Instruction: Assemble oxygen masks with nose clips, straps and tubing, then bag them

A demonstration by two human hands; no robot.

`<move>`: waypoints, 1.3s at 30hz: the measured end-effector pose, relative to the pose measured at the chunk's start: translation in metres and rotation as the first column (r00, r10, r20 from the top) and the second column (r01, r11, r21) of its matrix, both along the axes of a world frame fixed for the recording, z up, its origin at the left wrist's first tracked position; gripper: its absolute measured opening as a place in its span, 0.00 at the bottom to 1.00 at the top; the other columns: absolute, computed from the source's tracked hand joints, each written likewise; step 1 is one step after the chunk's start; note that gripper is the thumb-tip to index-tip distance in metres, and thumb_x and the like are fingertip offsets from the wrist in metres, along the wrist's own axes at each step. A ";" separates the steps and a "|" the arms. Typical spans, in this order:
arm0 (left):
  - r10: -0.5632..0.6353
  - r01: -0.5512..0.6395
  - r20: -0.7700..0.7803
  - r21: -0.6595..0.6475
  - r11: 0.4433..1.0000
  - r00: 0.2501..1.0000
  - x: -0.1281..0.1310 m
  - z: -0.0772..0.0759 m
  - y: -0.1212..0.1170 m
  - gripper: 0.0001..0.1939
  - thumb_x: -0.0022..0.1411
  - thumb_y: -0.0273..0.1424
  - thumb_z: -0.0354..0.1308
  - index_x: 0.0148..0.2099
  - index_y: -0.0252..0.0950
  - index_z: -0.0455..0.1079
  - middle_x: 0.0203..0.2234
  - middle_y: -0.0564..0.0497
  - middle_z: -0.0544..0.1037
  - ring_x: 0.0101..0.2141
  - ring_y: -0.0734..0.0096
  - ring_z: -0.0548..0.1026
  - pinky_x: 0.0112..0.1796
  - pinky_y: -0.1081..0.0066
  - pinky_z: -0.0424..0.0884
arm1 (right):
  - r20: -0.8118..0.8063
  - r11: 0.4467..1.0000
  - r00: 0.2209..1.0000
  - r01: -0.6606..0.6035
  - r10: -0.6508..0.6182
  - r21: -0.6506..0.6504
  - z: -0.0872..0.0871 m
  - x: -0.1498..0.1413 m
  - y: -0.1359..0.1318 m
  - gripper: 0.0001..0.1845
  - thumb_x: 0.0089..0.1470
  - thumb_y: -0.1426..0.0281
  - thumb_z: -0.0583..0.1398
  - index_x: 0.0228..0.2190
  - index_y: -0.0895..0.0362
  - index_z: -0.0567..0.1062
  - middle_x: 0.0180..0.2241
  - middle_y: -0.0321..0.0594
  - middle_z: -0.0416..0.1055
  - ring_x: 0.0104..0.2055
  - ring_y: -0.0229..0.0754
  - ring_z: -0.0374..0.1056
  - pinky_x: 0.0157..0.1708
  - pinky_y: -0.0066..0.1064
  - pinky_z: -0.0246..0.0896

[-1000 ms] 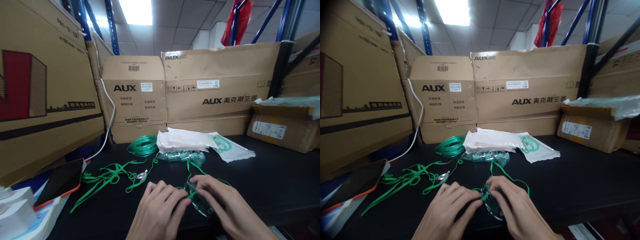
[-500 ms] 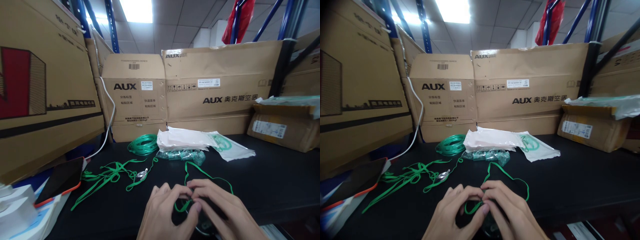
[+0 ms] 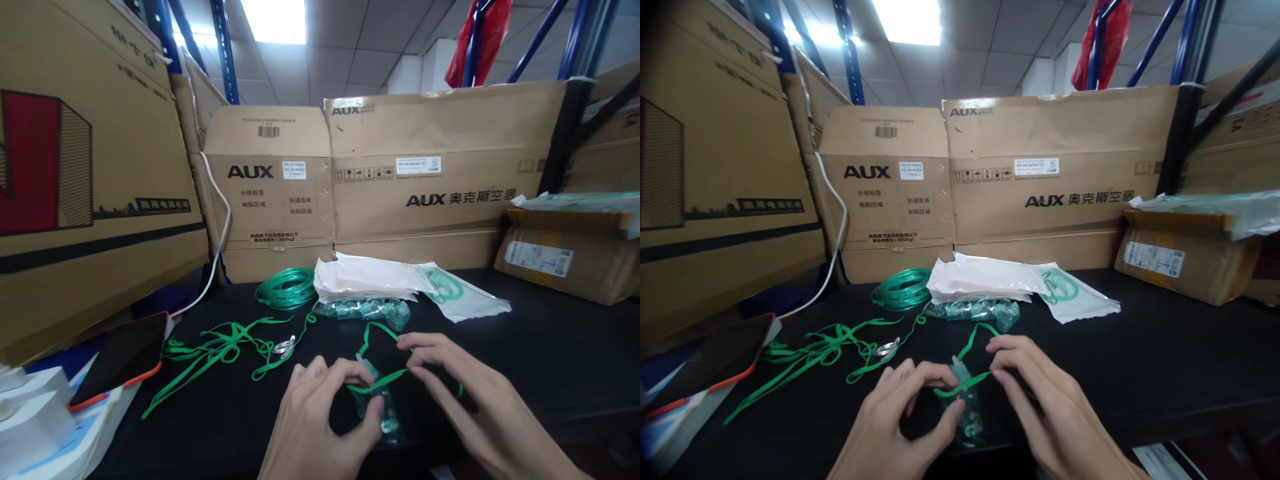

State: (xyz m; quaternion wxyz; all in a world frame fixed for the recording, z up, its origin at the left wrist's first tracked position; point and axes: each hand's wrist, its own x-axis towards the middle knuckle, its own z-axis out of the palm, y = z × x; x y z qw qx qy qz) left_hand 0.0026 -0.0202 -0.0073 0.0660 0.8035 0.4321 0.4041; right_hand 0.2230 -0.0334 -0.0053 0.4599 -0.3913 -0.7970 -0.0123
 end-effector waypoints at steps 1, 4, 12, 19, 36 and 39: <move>-0.002 0.002 0.002 0.013 1.000 1.000 -0.001 0.000 0.000 0.09 0.61 0.26 0.63 0.41 0.46 0.73 0.33 0.60 0.81 0.30 0.64 0.73 0.48 0.55 0.66 | -0.009 1.000 1.000 0.012 -0.012 0.002 0.000 0.002 0.000 0.09 0.66 0.75 0.57 0.44 0.50 0.72 0.50 0.40 0.75 0.52 0.40 0.77 0.52 0.23 0.71; -0.022 0.022 0.006 0.046 0.999 1.000 -0.003 -0.004 0.001 0.10 0.61 0.25 0.64 0.42 0.46 0.72 0.33 0.62 0.81 0.28 0.66 0.71 0.48 0.55 0.65 | -0.037 1.000 0.999 0.017 -0.018 -0.023 -0.001 0.002 -0.001 0.08 0.66 0.73 0.58 0.45 0.48 0.71 0.47 0.38 0.76 0.50 0.39 0.77 0.50 0.23 0.72; -0.092 0.087 0.030 0.144 0.986 0.995 -0.003 -0.011 0.003 0.13 0.61 0.23 0.63 0.45 0.47 0.72 0.35 0.62 0.83 0.32 0.64 0.74 0.44 0.61 0.64 | -0.147 0.955 0.989 -0.028 -0.017 -0.297 -0.005 -0.017 -0.002 0.08 0.62 0.64 0.64 0.43 0.49 0.74 0.34 0.34 0.76 0.35 0.40 0.75 0.37 0.27 0.72; -0.137 0.125 0.031 0.253 0.959 0.990 -0.002 -0.015 0.001 0.13 0.64 0.23 0.60 0.47 0.46 0.72 0.36 0.60 0.83 0.32 0.64 0.73 0.41 0.63 0.63 | -0.194 0.946 0.981 -0.076 0.014 -0.315 -0.003 -0.029 -0.002 0.12 0.66 0.64 0.60 0.29 0.53 0.73 0.28 0.33 0.69 0.29 0.38 0.68 0.31 0.28 0.64; -0.064 0.067 -0.031 0.137 0.988 0.997 -0.007 -0.009 0.006 0.12 0.62 0.26 0.64 0.46 0.46 0.72 0.34 0.58 0.81 0.28 0.66 0.72 0.45 0.57 0.69 | -0.359 0.957 0.927 0.001 -0.110 -0.290 0.020 -0.002 -0.009 0.13 0.63 0.60 0.62 0.28 0.51 0.77 0.29 0.32 0.73 0.31 0.38 0.72 0.32 0.21 0.68; -0.058 0.063 -0.041 0.123 0.990 0.997 -0.010 -0.010 0.007 0.10 0.64 0.27 0.65 0.46 0.45 0.73 0.33 0.57 0.81 0.28 0.66 0.72 0.47 0.56 0.70 | -0.271 0.945 0.962 -0.055 -0.037 -0.323 0.016 -0.005 -0.003 0.07 0.64 0.62 0.62 0.36 0.49 0.81 0.33 0.34 0.77 0.36 0.40 0.75 0.37 0.25 0.71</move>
